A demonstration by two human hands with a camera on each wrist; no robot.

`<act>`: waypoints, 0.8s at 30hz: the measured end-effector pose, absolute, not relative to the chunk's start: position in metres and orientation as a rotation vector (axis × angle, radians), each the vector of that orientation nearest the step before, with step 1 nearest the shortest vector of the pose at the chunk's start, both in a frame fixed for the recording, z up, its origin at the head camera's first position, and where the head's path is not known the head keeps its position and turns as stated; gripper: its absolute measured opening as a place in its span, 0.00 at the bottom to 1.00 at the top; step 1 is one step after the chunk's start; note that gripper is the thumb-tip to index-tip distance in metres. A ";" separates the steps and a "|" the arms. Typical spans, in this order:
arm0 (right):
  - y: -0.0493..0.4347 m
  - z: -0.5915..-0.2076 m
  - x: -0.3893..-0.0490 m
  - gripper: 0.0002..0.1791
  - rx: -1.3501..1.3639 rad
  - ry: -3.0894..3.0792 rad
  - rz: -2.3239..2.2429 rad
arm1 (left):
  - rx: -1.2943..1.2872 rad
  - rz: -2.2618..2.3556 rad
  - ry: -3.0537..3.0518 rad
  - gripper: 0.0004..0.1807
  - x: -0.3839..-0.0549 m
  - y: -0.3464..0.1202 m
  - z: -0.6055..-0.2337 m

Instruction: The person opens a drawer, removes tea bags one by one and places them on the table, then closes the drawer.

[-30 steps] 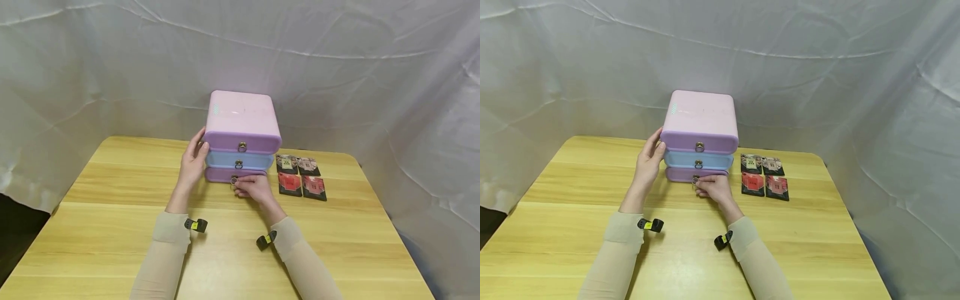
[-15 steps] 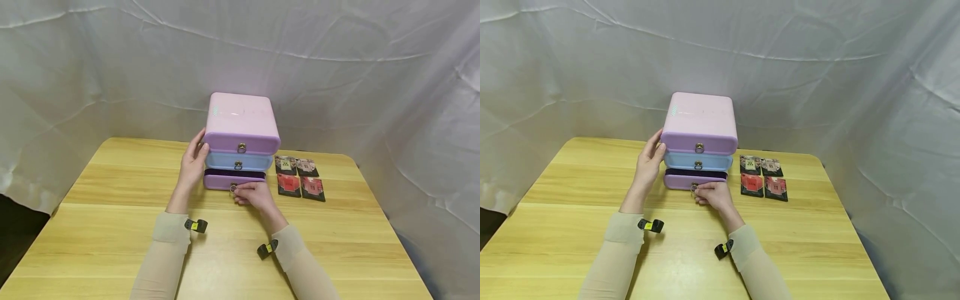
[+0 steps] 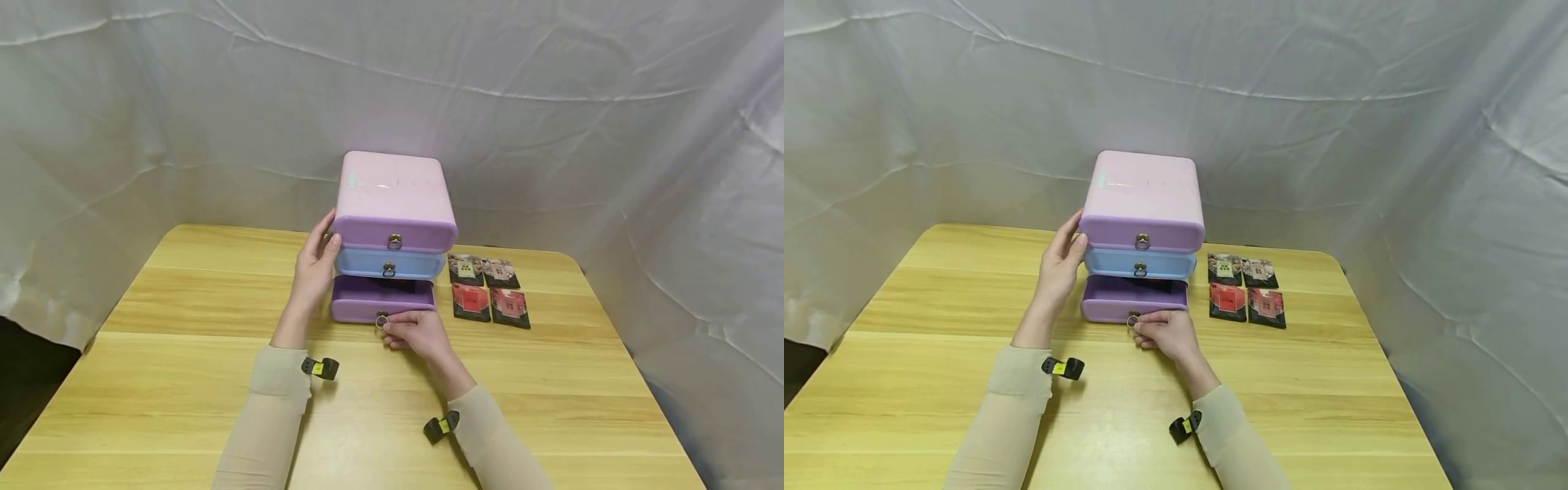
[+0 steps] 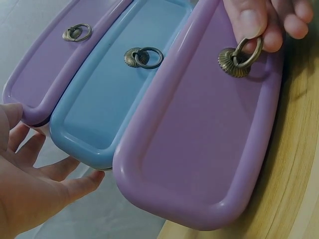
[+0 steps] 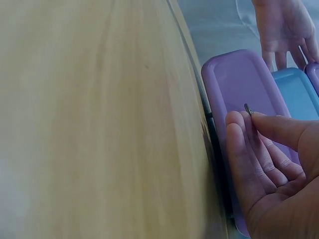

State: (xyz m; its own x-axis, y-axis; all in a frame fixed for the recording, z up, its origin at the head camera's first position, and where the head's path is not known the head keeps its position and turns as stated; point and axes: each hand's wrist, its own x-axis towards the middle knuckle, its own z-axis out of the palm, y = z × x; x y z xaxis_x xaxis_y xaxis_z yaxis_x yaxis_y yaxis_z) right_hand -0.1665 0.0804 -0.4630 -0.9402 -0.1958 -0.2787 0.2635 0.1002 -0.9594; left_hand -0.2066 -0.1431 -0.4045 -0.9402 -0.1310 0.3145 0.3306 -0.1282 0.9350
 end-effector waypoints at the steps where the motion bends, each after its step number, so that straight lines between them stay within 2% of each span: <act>1: 0.081 -0.463 -0.165 0.10 0.068 2.050 -1.903 | -0.225 -2.144 -1.835 0.28 -0.206 -0.143 -0.405; 24: 0.086 -0.463 -0.140 0.10 0.064 2.054 -1.883 | -0.205 -2.150 -1.850 0.28 -0.207 -0.144 -0.405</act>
State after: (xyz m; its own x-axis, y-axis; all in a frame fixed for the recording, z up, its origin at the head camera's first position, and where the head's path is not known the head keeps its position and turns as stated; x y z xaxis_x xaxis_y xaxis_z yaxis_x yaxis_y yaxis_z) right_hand -0.1402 0.0857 -0.4633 -0.9369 -0.2016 -0.2857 0.2672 0.1143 -0.9568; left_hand -0.2066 -0.1437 -0.4052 -0.9456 -0.1304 0.2981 0.3142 -0.1281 0.9407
